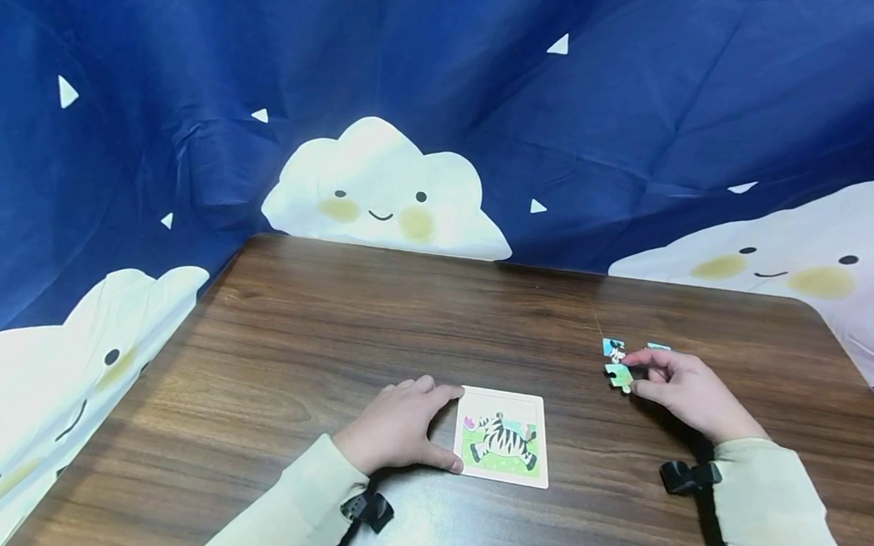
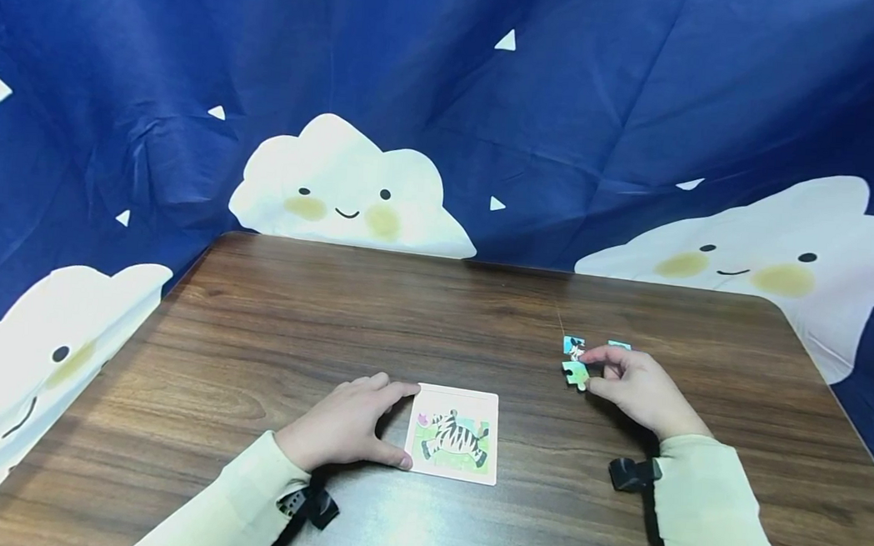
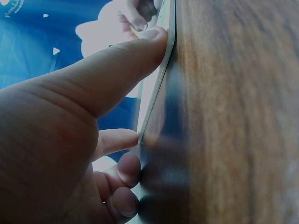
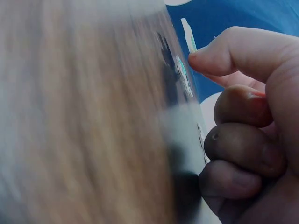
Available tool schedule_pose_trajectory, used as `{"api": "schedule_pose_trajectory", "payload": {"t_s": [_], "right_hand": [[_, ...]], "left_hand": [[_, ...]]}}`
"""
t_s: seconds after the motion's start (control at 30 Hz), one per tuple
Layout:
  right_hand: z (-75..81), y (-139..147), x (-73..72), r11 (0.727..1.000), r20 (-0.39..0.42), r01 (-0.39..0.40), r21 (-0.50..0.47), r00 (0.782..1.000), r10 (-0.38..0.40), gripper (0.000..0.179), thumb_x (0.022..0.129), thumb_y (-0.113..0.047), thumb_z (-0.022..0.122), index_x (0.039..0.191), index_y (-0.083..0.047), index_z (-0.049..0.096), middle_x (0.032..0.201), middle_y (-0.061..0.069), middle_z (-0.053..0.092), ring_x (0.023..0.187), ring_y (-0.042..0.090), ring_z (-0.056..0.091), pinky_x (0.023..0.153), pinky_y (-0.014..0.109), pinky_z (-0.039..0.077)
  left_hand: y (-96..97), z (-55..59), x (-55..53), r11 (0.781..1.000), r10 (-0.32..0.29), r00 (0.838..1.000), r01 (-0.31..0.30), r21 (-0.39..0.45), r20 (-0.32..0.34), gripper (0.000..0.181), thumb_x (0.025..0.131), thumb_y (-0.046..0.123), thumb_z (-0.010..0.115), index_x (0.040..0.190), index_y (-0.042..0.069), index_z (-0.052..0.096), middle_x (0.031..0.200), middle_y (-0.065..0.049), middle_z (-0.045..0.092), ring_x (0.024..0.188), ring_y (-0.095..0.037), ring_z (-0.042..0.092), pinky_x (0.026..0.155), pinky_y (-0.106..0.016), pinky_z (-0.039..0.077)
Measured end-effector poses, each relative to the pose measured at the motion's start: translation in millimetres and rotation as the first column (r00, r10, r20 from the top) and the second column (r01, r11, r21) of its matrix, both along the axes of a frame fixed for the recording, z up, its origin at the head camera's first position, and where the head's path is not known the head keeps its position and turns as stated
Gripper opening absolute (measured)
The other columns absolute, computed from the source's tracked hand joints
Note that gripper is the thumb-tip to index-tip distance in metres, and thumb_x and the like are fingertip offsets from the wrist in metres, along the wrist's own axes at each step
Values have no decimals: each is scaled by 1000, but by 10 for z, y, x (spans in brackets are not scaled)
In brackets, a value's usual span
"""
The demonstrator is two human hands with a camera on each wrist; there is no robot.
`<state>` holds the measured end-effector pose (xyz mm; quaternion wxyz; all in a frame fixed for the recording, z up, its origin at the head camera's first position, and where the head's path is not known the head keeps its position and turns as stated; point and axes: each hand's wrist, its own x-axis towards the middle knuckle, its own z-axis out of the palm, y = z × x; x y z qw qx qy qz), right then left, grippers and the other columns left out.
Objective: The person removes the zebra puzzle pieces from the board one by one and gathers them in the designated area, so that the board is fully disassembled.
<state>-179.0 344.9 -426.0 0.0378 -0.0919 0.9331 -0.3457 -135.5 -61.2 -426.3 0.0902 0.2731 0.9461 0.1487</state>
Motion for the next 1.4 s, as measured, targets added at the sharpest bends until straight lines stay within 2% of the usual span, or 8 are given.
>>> {"api": "schedule_pose_trajectory", "payload": {"t_s": [0.17, 0.37, 0.5, 0.8, 1.4], "right_hand": [[-8, 80, -1, 999, 7, 31, 6, 999, -32, 34, 88, -17, 73, 120, -6, 67, 69, -5, 42, 60, 8, 40, 59, 27, 32], [-32, 188, 4, 997, -44, 63, 39, 997, -61, 34, 90, -18, 72, 120, -4, 67, 67, -5, 43, 58, 8, 40, 57, 28, 32], [-37, 268, 4, 994, -48, 88, 57, 995, -86, 33, 93, -19, 70, 121, -4, 66, 69, -2, 45, 59, 10, 41, 56, 29, 31], [-64, 463, 11, 991, -78, 126, 46, 989, -122, 35, 95, -19, 67, 125, -2, 63, 70, -1, 47, 59, 11, 42, 57, 28, 32], [-47, 779, 18, 968, -48, 213, 132, 977, -209, 39, 99, -23, 61, 129, 3, 58, 76, 2, 50, 66, 11, 43, 59, 27, 31]], "left_hand": [[1, -14, 0, 1000, 2, 1000, -2, -1, 2, 96, 68, 66, 81, 148, 22, 50, 124, -1, 60, 110, -21, 58, 94, -41, 45], [1, -20, 0, 1000, 1, 1000, -1, 0, 2, 96, 68, 66, 81, 148, 22, 50, 124, -1, 60, 110, -21, 57, 94, -41, 45], [3, -25, -3, 1000, 2, 1000, -2, -2, 0, 96, 68, 66, 81, 148, 22, 50, 123, 0, 60, 109, -21, 58, 93, -41, 45], [7, -27, -8, 1000, 1, 1000, -1, -3, -2, 96, 68, 66, 81, 147, 22, 50, 121, 0, 60, 108, -20, 57, 93, -41, 45], [0, 12, 2, 1000, 0, 1000, 0, 4, 5, 95, 68, 65, 81, 148, 22, 50, 120, 0, 59, 107, -20, 57, 93, -40, 45]]}}
